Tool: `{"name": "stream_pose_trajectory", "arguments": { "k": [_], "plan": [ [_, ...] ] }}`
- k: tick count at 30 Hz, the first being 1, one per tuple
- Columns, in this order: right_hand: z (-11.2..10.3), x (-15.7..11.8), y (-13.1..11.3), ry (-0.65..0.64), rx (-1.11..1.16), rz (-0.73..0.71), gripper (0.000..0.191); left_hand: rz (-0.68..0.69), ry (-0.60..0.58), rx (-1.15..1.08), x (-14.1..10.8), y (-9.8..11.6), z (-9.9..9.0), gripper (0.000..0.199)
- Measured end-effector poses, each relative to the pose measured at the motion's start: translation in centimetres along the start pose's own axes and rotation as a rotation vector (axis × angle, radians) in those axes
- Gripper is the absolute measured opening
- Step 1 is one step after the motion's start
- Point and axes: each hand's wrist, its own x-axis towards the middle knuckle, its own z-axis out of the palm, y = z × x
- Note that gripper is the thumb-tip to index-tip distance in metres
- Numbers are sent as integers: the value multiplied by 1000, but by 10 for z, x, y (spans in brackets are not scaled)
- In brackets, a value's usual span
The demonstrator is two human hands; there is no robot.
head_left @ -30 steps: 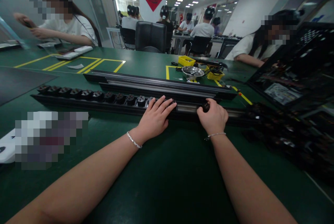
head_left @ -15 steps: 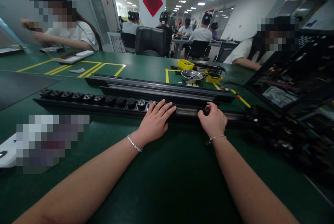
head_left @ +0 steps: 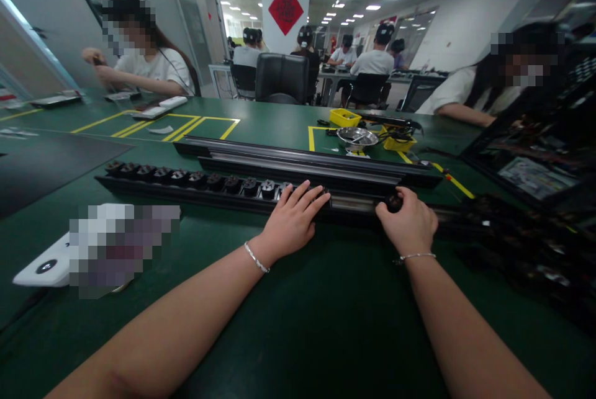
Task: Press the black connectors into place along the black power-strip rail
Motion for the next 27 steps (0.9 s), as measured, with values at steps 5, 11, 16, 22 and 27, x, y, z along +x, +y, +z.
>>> {"name": "stream_pose_trajectory", "arguments": {
  "k": [5,11,16,22,27],
  "plan": [
    [0,1,0,-18,19,23,46,2,-6,-5,0,0,0,63],
    [1,5,5,-45,50,58,45,9,2,11,-1,0,0,65],
    [1,3,6,-28,67,51,44,9,12,3,-1,0,0,65],
    [-1,2,3,-41,68,60,46,6,14,-4,0,0,0,65],
    [-4,3,3,-50,77,73,46,1,18,-24,0,0,0,63]
  ]
}}
